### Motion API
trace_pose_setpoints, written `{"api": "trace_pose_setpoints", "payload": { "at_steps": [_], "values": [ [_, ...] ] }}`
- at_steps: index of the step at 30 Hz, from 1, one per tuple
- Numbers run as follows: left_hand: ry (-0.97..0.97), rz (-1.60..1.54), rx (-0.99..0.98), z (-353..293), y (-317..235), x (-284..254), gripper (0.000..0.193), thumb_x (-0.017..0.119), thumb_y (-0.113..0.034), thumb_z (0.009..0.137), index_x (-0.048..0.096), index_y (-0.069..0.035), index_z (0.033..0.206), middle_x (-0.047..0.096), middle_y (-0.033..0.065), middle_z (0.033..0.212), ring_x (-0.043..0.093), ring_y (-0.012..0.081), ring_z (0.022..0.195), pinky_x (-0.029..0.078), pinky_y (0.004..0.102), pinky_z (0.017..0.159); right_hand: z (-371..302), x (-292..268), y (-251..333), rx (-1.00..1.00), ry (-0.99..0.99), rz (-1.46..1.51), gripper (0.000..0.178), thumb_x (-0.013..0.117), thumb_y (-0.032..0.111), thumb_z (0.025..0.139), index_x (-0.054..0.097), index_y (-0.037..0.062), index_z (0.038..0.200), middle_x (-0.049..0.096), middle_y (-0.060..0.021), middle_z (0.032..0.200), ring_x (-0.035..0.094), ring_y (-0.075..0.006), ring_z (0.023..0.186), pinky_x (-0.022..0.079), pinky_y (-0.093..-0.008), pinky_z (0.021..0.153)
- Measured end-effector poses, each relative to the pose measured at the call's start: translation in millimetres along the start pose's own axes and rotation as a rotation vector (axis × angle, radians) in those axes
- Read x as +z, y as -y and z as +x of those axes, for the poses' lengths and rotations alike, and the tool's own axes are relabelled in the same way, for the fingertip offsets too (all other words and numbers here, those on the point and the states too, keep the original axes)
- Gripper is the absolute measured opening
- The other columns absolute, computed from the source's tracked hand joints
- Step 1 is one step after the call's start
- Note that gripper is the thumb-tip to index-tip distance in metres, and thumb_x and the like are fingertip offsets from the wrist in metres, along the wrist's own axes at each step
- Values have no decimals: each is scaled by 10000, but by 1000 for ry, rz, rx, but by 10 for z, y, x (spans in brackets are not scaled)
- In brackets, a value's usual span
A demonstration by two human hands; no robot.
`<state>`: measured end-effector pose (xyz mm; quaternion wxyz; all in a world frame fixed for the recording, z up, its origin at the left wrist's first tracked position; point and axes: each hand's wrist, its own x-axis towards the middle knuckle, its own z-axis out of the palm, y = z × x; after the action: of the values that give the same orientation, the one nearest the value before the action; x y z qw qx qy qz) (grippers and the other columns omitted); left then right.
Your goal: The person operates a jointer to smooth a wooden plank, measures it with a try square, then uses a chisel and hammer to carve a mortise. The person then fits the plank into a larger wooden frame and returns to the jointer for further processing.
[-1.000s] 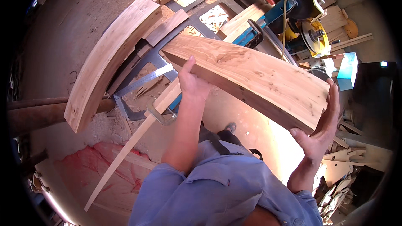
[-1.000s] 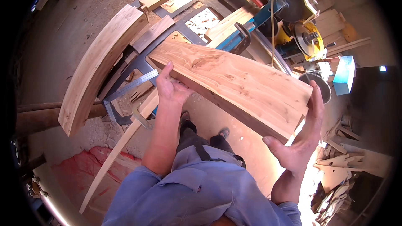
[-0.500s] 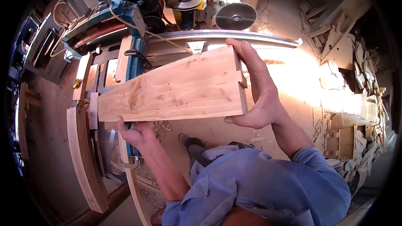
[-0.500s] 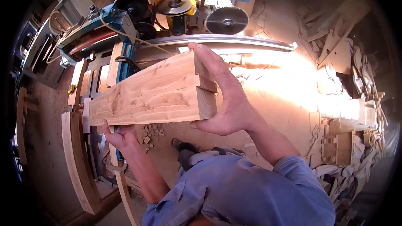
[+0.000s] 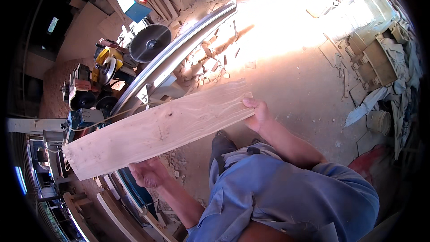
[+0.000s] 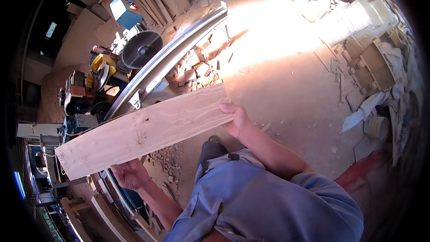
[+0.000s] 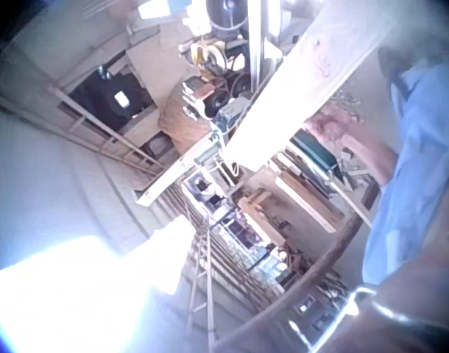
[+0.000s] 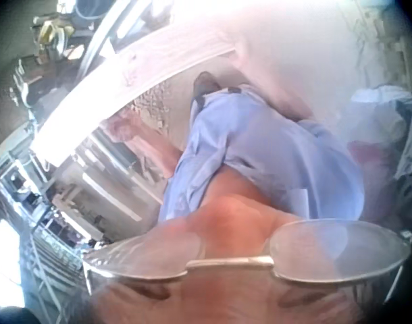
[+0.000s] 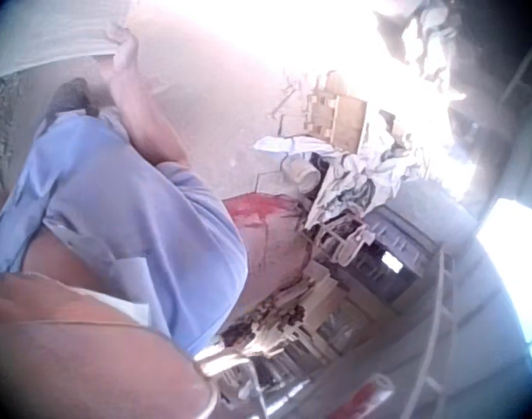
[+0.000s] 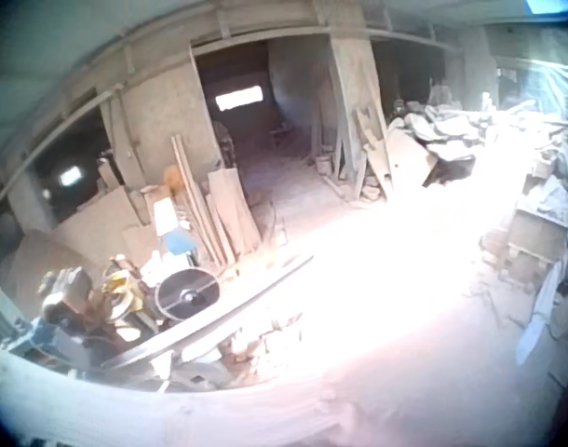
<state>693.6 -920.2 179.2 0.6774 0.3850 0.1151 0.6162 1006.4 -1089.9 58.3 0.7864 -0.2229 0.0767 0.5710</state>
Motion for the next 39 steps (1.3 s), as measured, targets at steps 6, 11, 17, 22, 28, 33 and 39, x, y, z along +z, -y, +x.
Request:
{"api": "trace_pose_setpoints", "payload": {
  "at_steps": [6, 11, 17, 22, 28, 33, 39],
  "values": [
    [-370, 63, -96, 701, 1358, 1113, 673, 748, -324, 900, 477, -27, 1441, 570, 166, 1381, 532, 335, 1287, 390, 554, 1125, 451, -1368, 1740, -162, -99, 129, 627, 676, 161, 794, 505, -59, 1355, 613, -189, 1279, 573, -322, 1217, 406, -457, 1102],
    [-358, 264, -400, 1103, 3819, 1631, 654, 566, -365, 933, 422, -34, 1478, 570, 147, 1386, 549, 313, 1284, 425, 488, 1103, 767, -2296, 3044, -188, -367, 0, 702, 714, 246, 762, 503, -44, 1365, 617, -186, 1271, 622, -306, 1163, 506, -429, 992],
    [-403, 351, -880, 2105, 6847, 2646, 512, 631, -268, 929, 542, 5, 1352, 589, 136, 1362, 572, 310, 1245, 438, 492, 1071, 998, -2186, 5062, -200, -658, -42, 789, 716, 366, 748, 463, 34, 1418, 591, -188, 1270, 613, -366, 1132, 543, -528, 927],
    [-210, 313, -1123, 3000, 8633, 4176, 590, 681, -258, 916, 486, 16, 1401, 580, 160, 1366, 591, 316, 1223, 485, 493, 1021, 1487, -2236, 6444, -453, -713, 61, 681, 652, 398, 818, 485, 57, 1383, 594, -160, 1269, 620, -336, 1095, 567, -518, 765],
    [-87, 220, -1039, 4059, 10904, 5690, 427, 752, -167, 872, 602, 8, 1232, 673, 108, 1154, 658, 243, 1039, 538, 393, 886, 2670, -3040, 8122, -205, -917, 165, 808, 671, 562, 832, 472, 70, 1442, 596, -198, 1308, 621, -360, 1082, 525, -567, 897],
    [-170, 432, -952, 5092, 12416, 6802, 446, 773, -123, 817, 626, 21, 1213, 699, 107, 1103, 662, 224, 988, 507, 352, 903, 3883, -4600, 9946, 33, -678, 251, 737, 644, 613, 870, 571, -25, 1232, 619, -209, 1178, 641, -376, 916, 533, -579, 821],
    [-429, 339, -895, 6383, 13459, 7822, 484, 715, -217, 890, 595, 15, 1298, 612, 165, 1331, 580, 338, 1223, 479, 527, 1025, 6250, -2799, 13472, -118, -339, 4, 604, 688, 416, 830, 550, 101, 1326, 612, -138, 1248, 620, -298, 1109, 564, -506, 770]
  ]
}}
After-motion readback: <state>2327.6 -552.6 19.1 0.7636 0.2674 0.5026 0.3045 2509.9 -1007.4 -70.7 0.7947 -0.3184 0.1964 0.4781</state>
